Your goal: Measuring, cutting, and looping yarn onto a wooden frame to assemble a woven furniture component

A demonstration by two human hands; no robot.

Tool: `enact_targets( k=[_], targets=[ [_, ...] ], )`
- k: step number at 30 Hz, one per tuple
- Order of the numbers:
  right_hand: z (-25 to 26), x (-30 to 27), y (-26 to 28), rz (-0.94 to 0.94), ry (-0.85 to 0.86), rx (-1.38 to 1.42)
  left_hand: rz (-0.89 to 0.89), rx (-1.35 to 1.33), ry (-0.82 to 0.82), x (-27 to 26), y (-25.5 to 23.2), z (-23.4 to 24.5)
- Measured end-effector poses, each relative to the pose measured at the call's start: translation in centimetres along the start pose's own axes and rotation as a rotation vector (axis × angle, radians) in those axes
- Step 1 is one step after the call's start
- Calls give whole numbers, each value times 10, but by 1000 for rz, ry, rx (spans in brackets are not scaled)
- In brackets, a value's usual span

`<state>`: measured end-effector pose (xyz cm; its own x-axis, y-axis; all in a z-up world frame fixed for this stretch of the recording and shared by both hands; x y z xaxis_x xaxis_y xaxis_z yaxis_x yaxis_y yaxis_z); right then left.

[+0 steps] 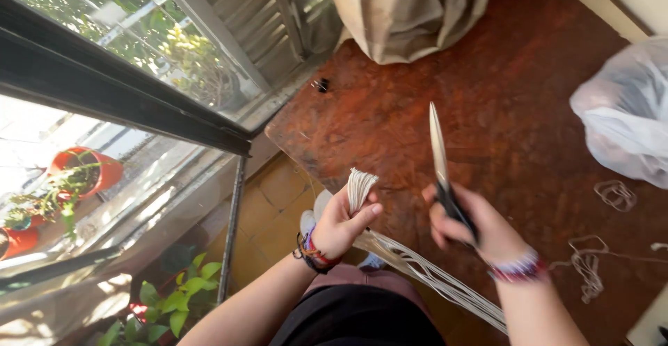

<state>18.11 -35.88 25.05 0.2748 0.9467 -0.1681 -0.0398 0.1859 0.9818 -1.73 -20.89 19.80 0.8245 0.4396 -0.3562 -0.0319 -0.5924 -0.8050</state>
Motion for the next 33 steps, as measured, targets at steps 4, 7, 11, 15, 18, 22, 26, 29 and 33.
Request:
enact_targets(
  k=[4,7,11,15,18,22,26,29,33],
  targets=[
    [20,-100,22,-81,267,534,-149,235,82,-2,5,-55],
    [32,-150,11,-213,303,674,-214,265,141,-2,12,-96],
    [47,-185,5,-244,248,664,-298,412,186,-1,11,-139],
    [62,-207,0,-216,236,621,-266,465,222,-4,20,-166],
    [68,-221,-6,-219,224,656,-231,485,269,-8,25,-180],
    [72,-228,-8,-226,240,670,-176,574,279,-14,24,-191],
    [73,-231,-9,-214,244,704,-180,639,301,-18,22,-195],
    [72,-227,-7,-159,280,687,-203,733,334,-22,25,-194],
    [69,-213,3,-148,355,640,-224,821,355,-28,29,-188]
  ],
)
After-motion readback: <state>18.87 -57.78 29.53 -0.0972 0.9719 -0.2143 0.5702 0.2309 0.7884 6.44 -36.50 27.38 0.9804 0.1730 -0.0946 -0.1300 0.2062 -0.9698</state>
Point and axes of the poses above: each hand's wrist, its own x-axis towards the middle knuckle, its own z-axis out of the back of the hand, y = z × x, the point moved 2 cm from there along x, towards the middle knuckle, and after that the axes turned 6 degrees about z, right-handed, at the moved point
